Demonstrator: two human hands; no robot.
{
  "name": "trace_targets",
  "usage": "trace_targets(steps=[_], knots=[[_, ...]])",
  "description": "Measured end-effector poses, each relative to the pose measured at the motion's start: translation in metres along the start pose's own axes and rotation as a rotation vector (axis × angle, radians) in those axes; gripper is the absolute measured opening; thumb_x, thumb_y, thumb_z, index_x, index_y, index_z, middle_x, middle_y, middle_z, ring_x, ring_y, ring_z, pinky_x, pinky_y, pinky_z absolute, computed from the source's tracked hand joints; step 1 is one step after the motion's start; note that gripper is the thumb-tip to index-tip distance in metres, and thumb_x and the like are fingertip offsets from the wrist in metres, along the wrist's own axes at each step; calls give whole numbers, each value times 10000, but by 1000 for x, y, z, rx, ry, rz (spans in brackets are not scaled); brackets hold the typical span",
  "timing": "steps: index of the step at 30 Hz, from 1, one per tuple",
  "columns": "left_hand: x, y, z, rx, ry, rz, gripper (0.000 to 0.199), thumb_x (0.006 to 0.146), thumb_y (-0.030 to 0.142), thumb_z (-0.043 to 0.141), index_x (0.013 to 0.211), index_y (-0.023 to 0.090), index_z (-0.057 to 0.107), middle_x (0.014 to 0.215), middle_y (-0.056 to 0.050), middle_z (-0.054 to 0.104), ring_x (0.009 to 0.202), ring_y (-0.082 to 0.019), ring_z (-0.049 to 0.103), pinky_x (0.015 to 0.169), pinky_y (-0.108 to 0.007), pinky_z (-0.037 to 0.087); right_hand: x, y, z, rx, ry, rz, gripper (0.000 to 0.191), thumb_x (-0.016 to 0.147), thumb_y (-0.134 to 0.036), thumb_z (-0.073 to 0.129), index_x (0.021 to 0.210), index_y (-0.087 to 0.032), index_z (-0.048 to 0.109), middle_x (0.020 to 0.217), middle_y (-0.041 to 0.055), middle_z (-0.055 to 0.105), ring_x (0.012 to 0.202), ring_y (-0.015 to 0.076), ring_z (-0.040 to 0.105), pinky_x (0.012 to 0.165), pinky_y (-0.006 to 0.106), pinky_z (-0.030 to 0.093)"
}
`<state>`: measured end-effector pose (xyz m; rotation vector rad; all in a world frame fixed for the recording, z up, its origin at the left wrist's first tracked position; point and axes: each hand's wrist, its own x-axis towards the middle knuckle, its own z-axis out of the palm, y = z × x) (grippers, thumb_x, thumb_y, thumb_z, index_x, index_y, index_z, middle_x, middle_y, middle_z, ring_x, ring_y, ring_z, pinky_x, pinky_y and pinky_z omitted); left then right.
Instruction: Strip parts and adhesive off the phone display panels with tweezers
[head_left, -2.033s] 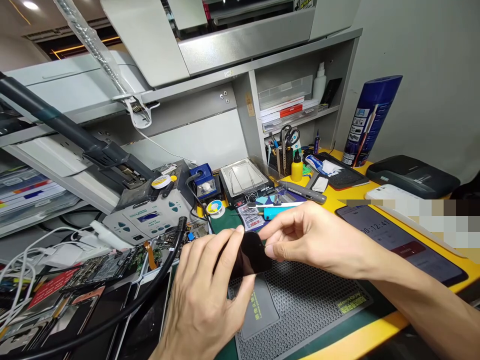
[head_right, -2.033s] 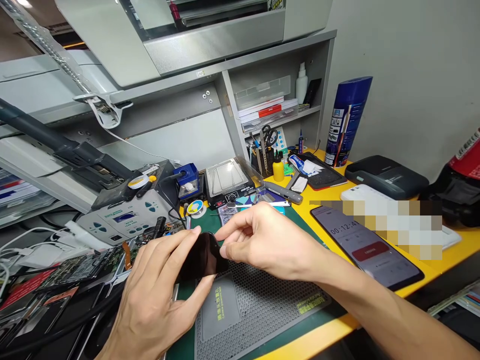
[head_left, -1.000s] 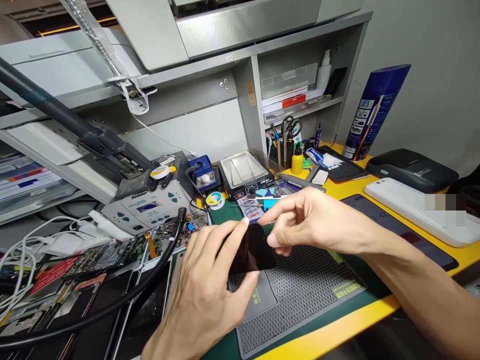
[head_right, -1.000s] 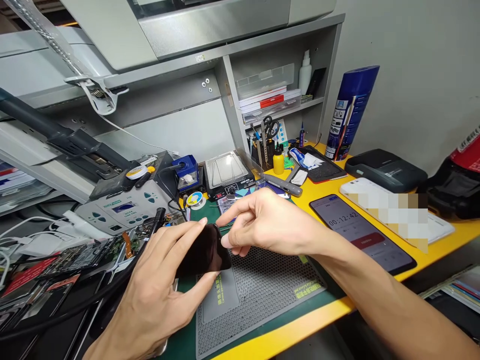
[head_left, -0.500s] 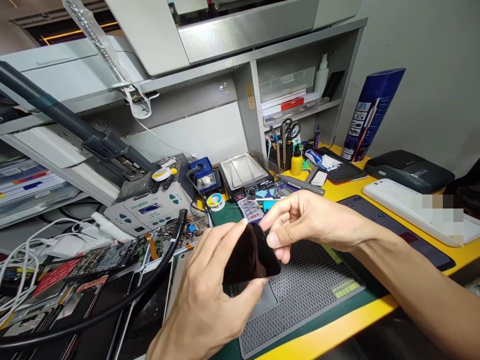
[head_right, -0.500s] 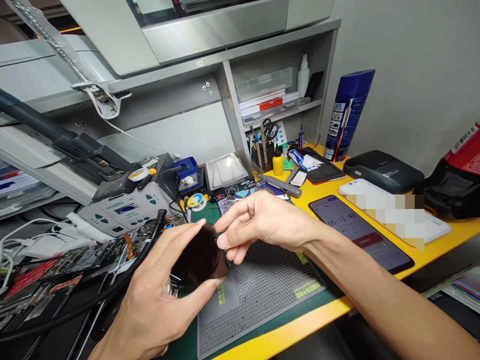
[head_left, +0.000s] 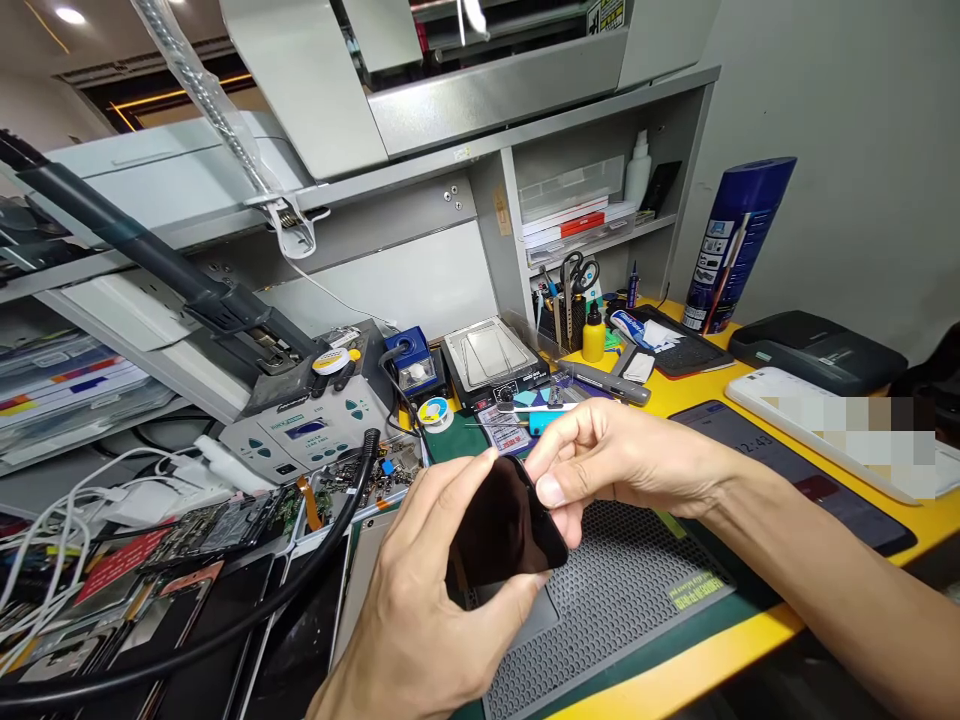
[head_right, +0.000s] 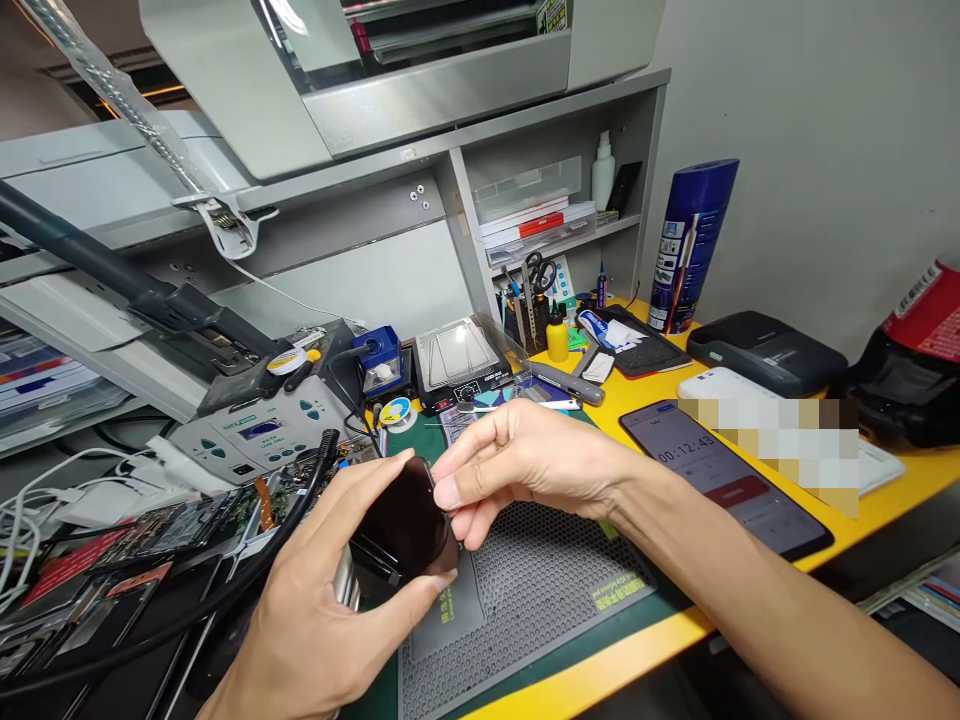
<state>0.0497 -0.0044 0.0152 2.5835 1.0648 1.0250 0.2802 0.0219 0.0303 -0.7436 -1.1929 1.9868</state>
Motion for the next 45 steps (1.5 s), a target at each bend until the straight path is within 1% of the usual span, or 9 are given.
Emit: trace_targets(steps=[5, 12, 16, 23, 28, 34, 38, 40, 45], knots=[[-1, 0, -1, 7, 9, 7, 637, 821, 202, 714, 1408, 281, 476, 1301, -50, 594, 1187, -190, 593, 1021, -316, 517, 1, 1, 0, 27, -34, 16, 159, 721, -193, 856, 812, -92, 774, 646, 40, 757, 547, 135, 720, 662, 285, 624], [0, 0, -1, -13, 17, -5, 634, 813, 193, 711, 1398, 280, 482, 1299, -35, 595, 1190, -162, 590, 1051, -276, 492, 1, 1, 3, 75, -48, 23, 135, 745, -172, 835, 818, -87, 761, 648, 40, 753, 537, 131, 722, 639, 262, 626], [1, 1, -1, -43, 22, -29, 648, 794, 188, 720, 1386, 311, 488, 1295, -15, 598, 1182, -153, 600, 1040, -254, 501, 2, 4, 4, 128, -69, 20, 134, 759, -169, 825, 830, -82, 751, 657, 54, 763, 550, 142, 737, 618, 255, 635], [-2, 1, -1, -69, -7, -86, 738, 752, 216, 766, 1398, 377, 447, 1352, 12, 585, 1231, -180, 596, 1040, -277, 524, 6, 10, 3, 205, -131, 29, 130, 780, -191, 814, 804, -94, 730, 675, 65, 767, 592, 155, 756, 600, 243, 636], [0, 3, 0, -102, 45, -93, 713, 729, 178, 763, 1361, 360, 490, 1357, 3, 599, 1230, -195, 611, 999, -272, 559, 8, 11, 5, 247, -160, 43, 157, 777, -214, 821, 771, -97, 717, 686, 53, 753, 597, 149, 751, 593, 243, 633], [1, 5, -1, -114, 61, -100, 703, 707, 179, 785, 1338, 335, 515, 1287, -3, 645, 1163, -189, 655, 971, -267, 574, 8, 14, 6, 261, -153, 51, 171, 780, -236, 821, 772, -103, 713, 689, 38, 743, 593, 147, 749, 581, 244, 630], [-1, 4, -1, -113, 56, -100, 706, 715, 197, 785, 1348, 344, 509, 1295, 4, 640, 1172, -181, 652, 964, -252, 574, 7, 12, 5, 221, -140, 43, 160, 783, -222, 809, 763, -86, 725, 682, 67, 759, 591, 151, 749, 588, 240, 627], [-1, 3, 0, -106, 57, -92, 711, 726, 197, 776, 1363, 347, 498, 1306, 7, 631, 1176, -171, 649, 978, -244, 565, 6, 11, 5, 195, -134, 37, 162, 788, -221, 797, 756, -77, 730, 672, 82, 763, 583, 157, 749, 586, 240, 624], [-1, 3, 1, -91, 53, -67, 721, 734, 180, 756, 1381, 337, 480, 1318, 6, 615, 1189, -155, 638, 1022, -234, 534, 3, 8, 7, 166, -104, 25, 127, 775, -204, 795, 753, -95, 735, 637, 61, 763, 557, 153, 744, 568, 234, 621]])
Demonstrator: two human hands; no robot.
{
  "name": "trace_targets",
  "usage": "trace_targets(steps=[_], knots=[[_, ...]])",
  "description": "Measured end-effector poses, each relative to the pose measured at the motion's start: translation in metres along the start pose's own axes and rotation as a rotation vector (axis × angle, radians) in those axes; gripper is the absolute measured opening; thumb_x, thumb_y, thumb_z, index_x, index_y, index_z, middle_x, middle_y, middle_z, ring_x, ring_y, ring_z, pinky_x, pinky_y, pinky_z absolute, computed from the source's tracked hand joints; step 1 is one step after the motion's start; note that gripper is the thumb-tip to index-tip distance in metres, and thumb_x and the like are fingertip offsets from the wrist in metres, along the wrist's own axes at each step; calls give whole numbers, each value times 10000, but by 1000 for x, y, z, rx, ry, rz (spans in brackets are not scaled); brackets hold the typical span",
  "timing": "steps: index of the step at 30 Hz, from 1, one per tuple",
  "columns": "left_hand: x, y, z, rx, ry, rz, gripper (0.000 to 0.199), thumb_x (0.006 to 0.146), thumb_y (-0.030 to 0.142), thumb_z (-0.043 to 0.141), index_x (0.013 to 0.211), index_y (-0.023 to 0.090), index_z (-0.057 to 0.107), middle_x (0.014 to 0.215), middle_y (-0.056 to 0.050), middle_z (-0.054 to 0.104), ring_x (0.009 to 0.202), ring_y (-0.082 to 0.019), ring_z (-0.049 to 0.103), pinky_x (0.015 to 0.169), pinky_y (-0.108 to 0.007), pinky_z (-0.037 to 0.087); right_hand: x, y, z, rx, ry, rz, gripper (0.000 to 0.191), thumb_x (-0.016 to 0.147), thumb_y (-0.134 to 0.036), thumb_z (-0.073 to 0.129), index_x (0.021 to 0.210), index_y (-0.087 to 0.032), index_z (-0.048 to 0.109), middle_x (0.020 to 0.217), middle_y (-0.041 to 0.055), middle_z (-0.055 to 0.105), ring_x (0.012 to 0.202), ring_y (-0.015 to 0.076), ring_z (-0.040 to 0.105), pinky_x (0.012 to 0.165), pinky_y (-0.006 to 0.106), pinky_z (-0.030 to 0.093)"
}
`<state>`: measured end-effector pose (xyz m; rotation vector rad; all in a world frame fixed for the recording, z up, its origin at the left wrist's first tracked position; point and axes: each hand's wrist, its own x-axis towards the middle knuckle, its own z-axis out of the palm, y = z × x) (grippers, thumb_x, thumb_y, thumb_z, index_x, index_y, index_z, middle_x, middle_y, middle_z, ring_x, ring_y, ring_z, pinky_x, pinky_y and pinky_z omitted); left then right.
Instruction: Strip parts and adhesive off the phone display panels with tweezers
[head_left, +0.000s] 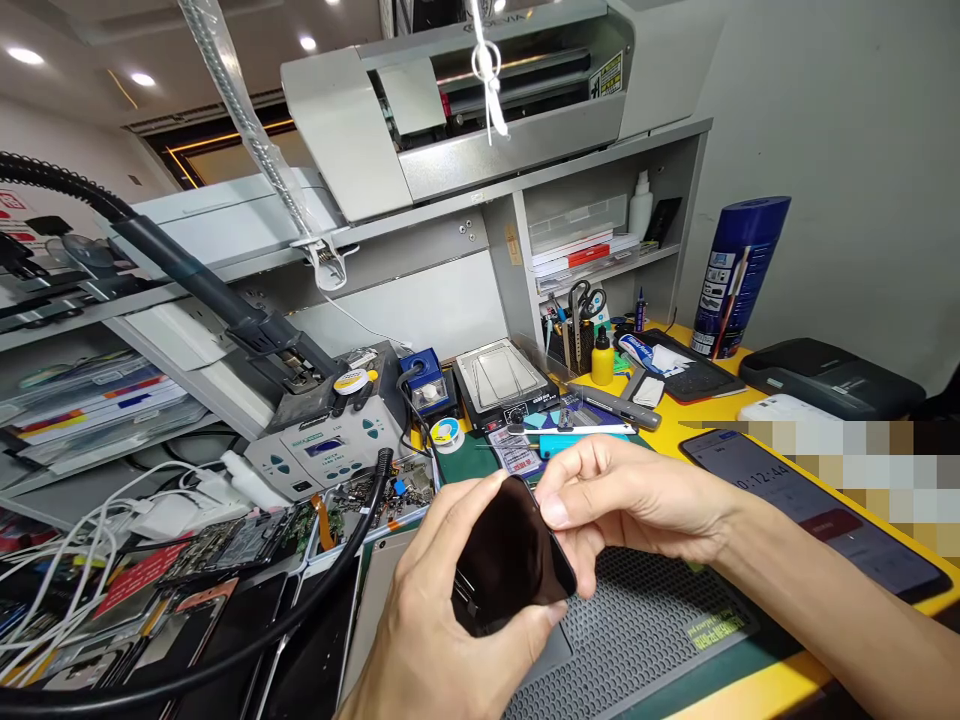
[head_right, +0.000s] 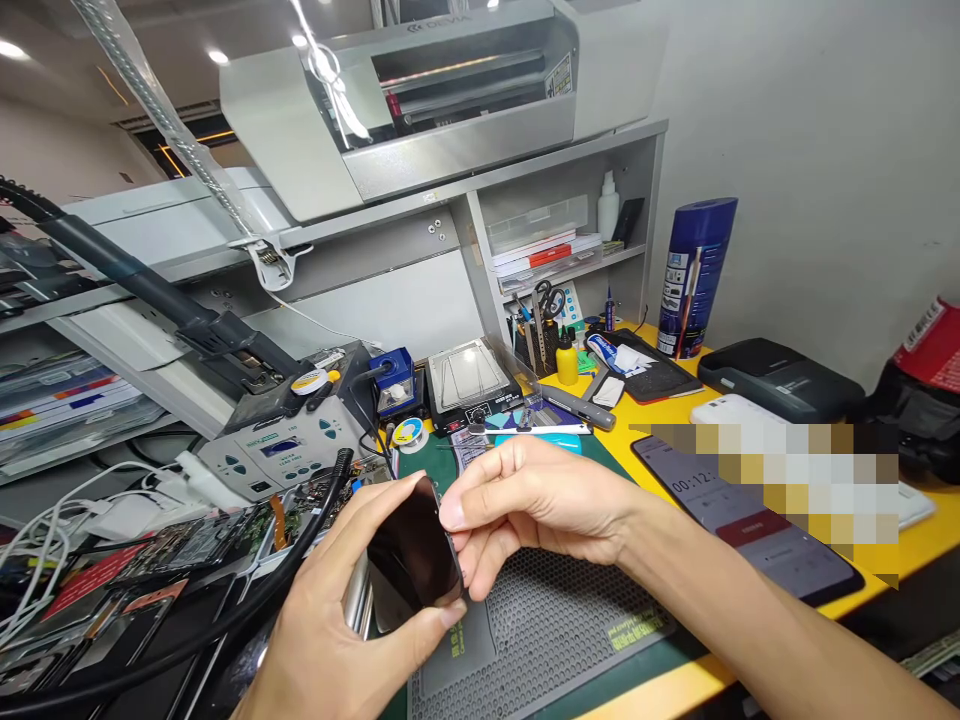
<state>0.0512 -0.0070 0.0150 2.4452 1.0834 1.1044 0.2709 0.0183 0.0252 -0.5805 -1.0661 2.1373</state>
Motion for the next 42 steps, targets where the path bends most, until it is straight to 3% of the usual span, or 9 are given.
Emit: trace_targets(steps=[21, 29, 36, 42], knots=[[-1, 4, -2, 31, -12, 47, 655, 752, 140, 705, 1354, 290, 493, 1282, -44, 611, 1156, -191, 634, 999, -293, 545, -1, 0, 3, -61, 40, -4, 168, 721, -214, 831, 723, -115, 695, 595, 43, 753, 475, 167, 723, 527, 260, 617], [0, -7, 4, 240, 160, 173, 598, 812, 160, 706, 1376, 149, 506, 1228, -136, 606, 1105, -249, 611, 962, -416, 547, -8, 2, 6, -373, 272, -218, 177, 747, -261, 843, 757, -131, 723, 679, 24, 757, 558, 132, 711, 584, 220, 547], [1, -8, 3, 339, 205, 254, 596, 793, 127, 718, 1352, 103, 512, 1204, -165, 623, 1085, -278, 597, 935, -465, 527, -10, 2, 14, -498, 371, -240, 99, 761, -198, 779, 747, -156, 691, 586, -25, 680, 545, 117, 637, 574, 227, 477], [1, -9, 3, 365, 197, 268, 616, 788, 126, 730, 1361, 97, 508, 1193, -168, 632, 1069, -282, 593, 913, -466, 520, -10, 1, 15, -539, 404, -247, 71, 750, -171, 752, 705, -150, 701, 613, -5, 687, 555, 124, 630, 587, 246, 500]])
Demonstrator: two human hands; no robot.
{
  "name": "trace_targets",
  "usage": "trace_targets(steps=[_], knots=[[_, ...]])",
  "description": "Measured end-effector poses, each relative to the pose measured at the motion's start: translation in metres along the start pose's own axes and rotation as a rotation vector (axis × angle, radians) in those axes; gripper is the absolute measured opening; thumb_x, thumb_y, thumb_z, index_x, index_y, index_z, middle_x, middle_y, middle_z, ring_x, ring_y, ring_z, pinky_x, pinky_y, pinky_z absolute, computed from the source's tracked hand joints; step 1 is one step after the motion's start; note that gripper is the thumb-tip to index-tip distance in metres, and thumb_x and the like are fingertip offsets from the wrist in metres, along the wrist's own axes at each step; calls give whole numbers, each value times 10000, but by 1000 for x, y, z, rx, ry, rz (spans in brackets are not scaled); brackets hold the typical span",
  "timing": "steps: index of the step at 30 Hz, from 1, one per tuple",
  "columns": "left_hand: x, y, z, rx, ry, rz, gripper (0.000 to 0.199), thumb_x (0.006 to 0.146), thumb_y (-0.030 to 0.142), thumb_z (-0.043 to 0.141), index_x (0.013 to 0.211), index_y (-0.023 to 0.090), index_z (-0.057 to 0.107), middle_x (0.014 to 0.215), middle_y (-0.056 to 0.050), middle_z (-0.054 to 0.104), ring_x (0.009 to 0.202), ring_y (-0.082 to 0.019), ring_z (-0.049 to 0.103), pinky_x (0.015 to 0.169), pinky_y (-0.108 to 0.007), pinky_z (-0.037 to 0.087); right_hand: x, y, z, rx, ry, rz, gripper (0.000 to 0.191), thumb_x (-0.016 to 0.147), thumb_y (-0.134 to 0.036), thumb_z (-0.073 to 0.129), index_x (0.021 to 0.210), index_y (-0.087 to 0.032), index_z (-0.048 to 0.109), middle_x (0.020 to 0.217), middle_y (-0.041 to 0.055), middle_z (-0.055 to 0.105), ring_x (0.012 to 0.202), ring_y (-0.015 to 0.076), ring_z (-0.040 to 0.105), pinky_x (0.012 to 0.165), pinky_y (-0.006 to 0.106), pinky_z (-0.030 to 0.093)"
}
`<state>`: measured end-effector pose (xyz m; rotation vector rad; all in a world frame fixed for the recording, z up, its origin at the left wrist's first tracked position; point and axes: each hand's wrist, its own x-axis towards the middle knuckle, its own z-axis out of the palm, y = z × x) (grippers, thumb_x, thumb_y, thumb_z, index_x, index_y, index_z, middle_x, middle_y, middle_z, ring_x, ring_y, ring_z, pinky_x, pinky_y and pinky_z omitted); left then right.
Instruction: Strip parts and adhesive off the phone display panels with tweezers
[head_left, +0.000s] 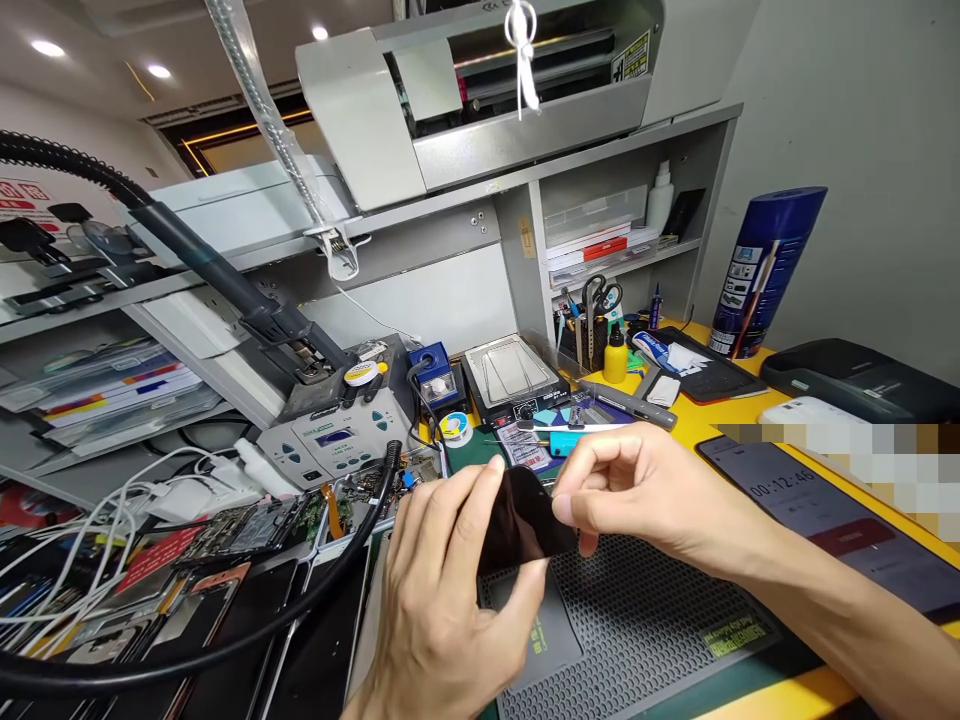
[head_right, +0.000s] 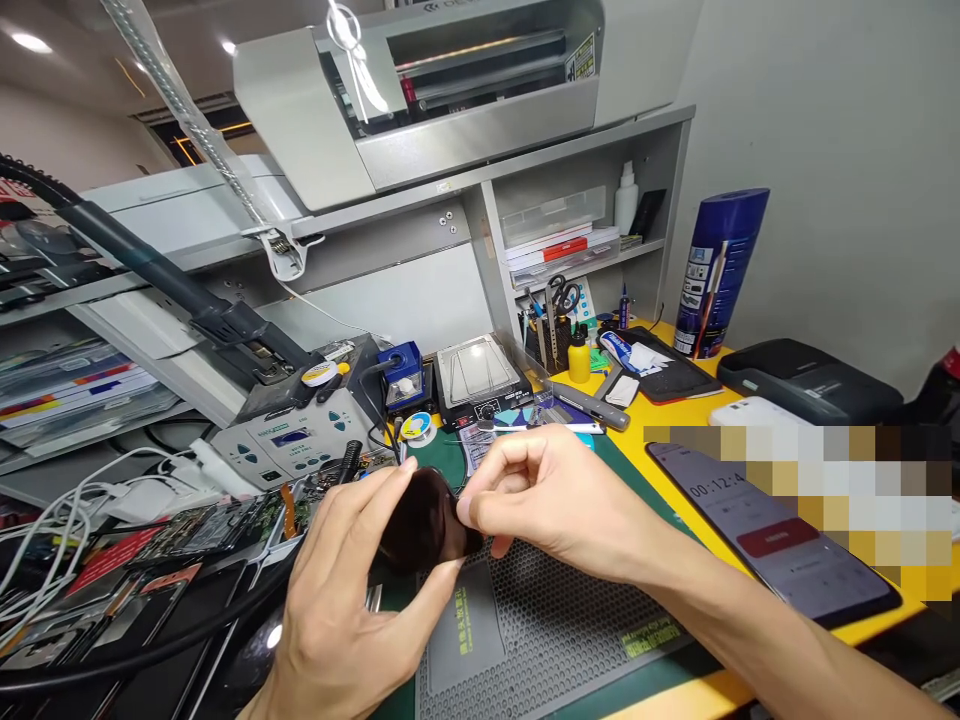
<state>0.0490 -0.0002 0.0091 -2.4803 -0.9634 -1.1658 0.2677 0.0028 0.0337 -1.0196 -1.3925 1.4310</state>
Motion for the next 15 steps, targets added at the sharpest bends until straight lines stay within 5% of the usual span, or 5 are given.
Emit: trace_targets(steps=[10, 15], knots=[[2, -1, -2, -105, 3, 79, 699, 754, 74, 731, 1403, 101, 473, 1220, -154, 600, 1124, -264, 563, 959, -420, 502, 7, -1, -6, 305, -232, 179, 190, 616, -240, 905, 666, -124, 763, 589, -7, 683, 492, 116, 659, 485, 209, 553], [-1, -4, -1, -111, -4, 87, 718, 748, 79, 743, 1413, 100, 473, 1229, -154, 596, 1128, -268, 564, 972, -422, 499, 11, 3, -6, 353, -242, 198, 192, 613, -228, 919, 662, -114, 773, 592, 12, 694, 514, 134, 680, 483, 214, 568]])
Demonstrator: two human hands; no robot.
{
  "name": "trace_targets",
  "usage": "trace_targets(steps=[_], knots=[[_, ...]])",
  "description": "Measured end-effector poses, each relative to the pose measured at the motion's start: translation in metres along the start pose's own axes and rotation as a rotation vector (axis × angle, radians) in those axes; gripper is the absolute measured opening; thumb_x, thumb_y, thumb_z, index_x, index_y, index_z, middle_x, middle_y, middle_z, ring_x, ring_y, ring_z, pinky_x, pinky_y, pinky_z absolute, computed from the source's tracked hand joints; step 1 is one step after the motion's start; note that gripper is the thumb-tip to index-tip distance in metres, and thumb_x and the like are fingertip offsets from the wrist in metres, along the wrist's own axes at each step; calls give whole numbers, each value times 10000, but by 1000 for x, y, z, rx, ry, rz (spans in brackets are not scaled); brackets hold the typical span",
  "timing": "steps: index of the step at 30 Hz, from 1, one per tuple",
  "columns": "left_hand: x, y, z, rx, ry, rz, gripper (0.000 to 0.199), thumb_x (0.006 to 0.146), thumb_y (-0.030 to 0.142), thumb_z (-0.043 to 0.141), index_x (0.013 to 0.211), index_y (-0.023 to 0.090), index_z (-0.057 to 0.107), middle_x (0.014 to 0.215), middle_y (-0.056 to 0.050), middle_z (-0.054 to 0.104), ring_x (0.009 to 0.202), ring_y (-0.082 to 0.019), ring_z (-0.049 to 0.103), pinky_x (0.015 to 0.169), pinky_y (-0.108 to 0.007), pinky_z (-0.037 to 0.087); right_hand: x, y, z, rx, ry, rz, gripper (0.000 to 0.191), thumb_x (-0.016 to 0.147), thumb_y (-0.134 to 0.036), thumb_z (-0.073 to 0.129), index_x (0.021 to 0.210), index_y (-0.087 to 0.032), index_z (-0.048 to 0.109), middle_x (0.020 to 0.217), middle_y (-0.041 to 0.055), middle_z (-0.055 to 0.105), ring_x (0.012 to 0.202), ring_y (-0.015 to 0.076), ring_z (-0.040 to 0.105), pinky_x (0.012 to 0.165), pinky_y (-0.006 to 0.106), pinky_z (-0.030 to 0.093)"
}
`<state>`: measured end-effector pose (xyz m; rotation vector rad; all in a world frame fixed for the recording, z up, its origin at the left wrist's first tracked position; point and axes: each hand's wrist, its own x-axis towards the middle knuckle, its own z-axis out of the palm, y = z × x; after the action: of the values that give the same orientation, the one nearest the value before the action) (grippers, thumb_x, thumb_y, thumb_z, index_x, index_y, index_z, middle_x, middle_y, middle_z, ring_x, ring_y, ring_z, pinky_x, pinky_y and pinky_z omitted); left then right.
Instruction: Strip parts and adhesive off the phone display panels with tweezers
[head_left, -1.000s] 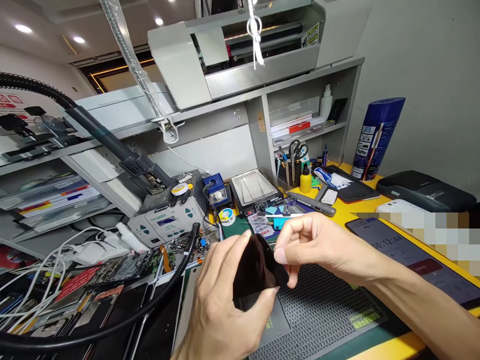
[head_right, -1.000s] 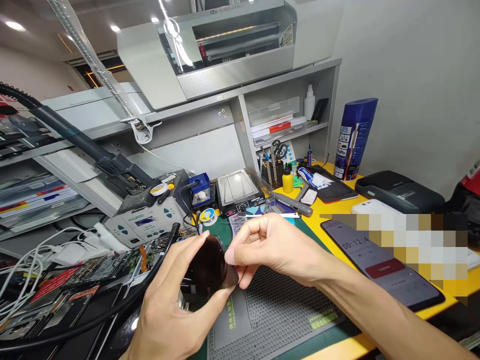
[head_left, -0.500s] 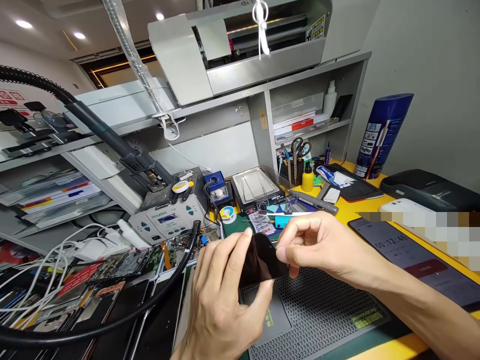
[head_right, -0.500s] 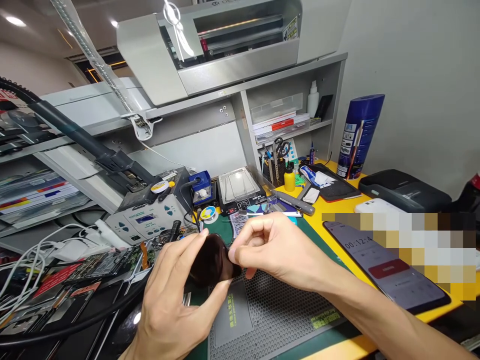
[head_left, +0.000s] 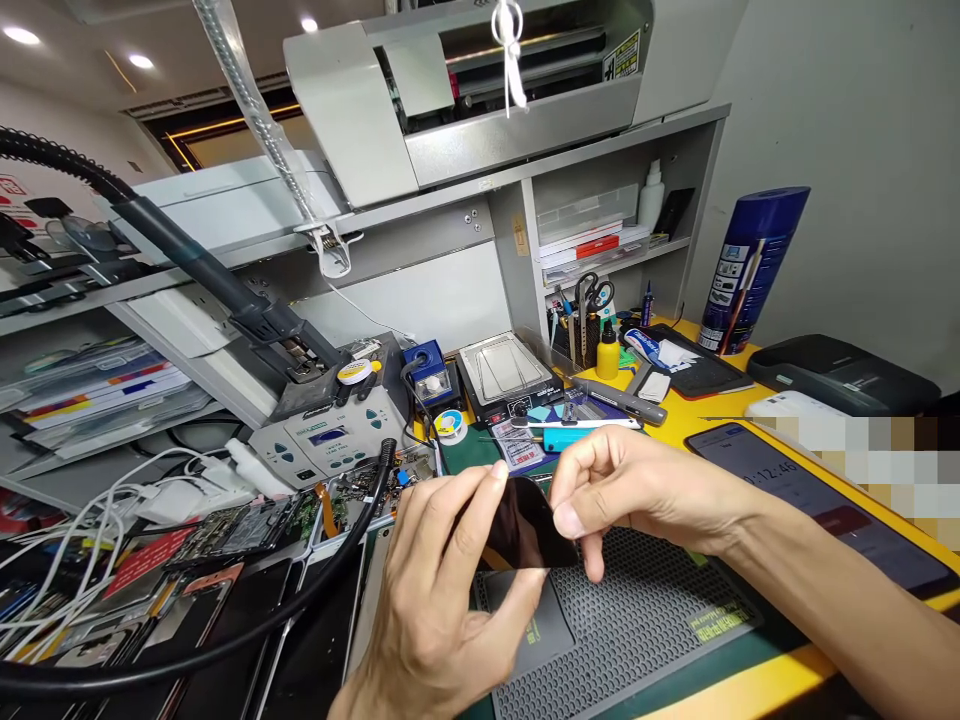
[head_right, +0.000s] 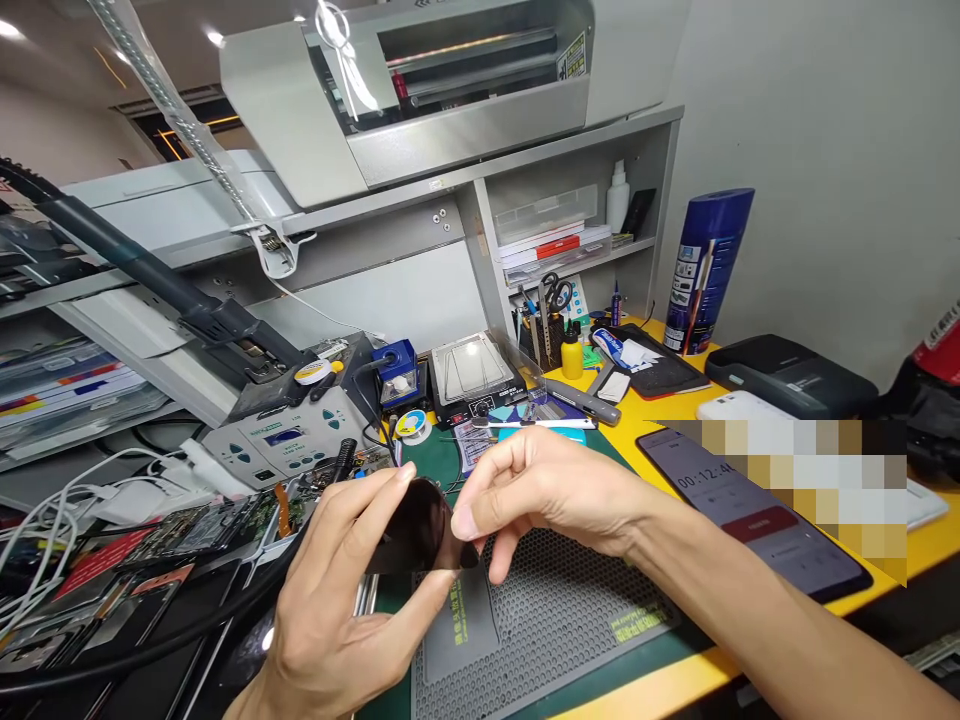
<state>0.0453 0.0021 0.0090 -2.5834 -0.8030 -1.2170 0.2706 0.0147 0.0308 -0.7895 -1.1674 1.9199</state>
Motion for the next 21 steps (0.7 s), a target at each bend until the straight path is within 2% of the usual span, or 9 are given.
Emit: trace_targets(steps=[4, 8, 11, 13, 16, 18, 21], knots=[[-1, 3, 2, -3, 17, -103, 675, 771, 113, 742, 1398, 135, 490, 1237, -144, 600, 1124, -268, 586, 977, -426, 518, 3, 4, 1, 33, 33, -51, 192, 649, -242, 909, 703, -119, 772, 645, 12, 708, 533, 117, 672, 527, 223, 584], [4, 10, 5, -35, 88, -201, 624, 797, 166, 734, 1375, 148, 498, 1224, -134, 614, 1131, -259, 613, 960, -399, 547, 1, 5, 4, 80, 13, -89, 235, 711, -324, 869, 740, -110, 777, 687, 32, 705, 588, 123, 661, 607, 266, 592], [4, 12, 9, 9, 154, -253, 624, 783, 209, 771, 1350, 146, 518, 1193, -129, 627, 1098, -251, 634, 920, -379, 566, -2, 5, 7, 41, 15, -165, 268, 730, -327, 863, 886, -116, 805, 778, 57, 743, 665, 138, 675, 660, 271, 575], [2, 11, 12, 79, 193, -306, 622, 771, 253, 792, 1325, 138, 534, 1175, -135, 633, 1081, -261, 642, 903, -396, 572, -4, 7, 12, -62, 73, -245, 287, 718, -276, 881, 965, -155, 802, 846, 48, 768, 738, 142, 685, 722, 260, 563], [-1, 12, 16, 126, 192, -384, 667, 756, 357, 812, 1318, 139, 528, 1140, -135, 644, 1019, -268, 663, 835, -410, 592, -5, 9, 18, -226, 214, -347, 229, 755, -289, 854, 952, -185, 797, 841, 28, 770, 755, 147, 674, 723, 250, 552], [-1, 14, 16, 36, 151, -439, 636, 772, 394, 803, 1303, 170, 534, 1088, -102, 666, 937, -232, 679, 784, -372, 598, -6, 8, 19, -297, 316, -402, 224, 784, -355, 821, 925, -183, 795, 817, 32, 761, 705, 153, 653, 679, 260, 546], [2, 20, 9, -238, 126, -574, 393, 898, 340, 678, 1253, 221, 559, 941, -23, 685, 836, -159, 685, 776, -291, 580, -7, 3, 16, -384, 389, -435, 249, 810, -421, 782, 905, -191, 790, 862, 48, 752, 737, 174, 636, 678, 274, 526]])
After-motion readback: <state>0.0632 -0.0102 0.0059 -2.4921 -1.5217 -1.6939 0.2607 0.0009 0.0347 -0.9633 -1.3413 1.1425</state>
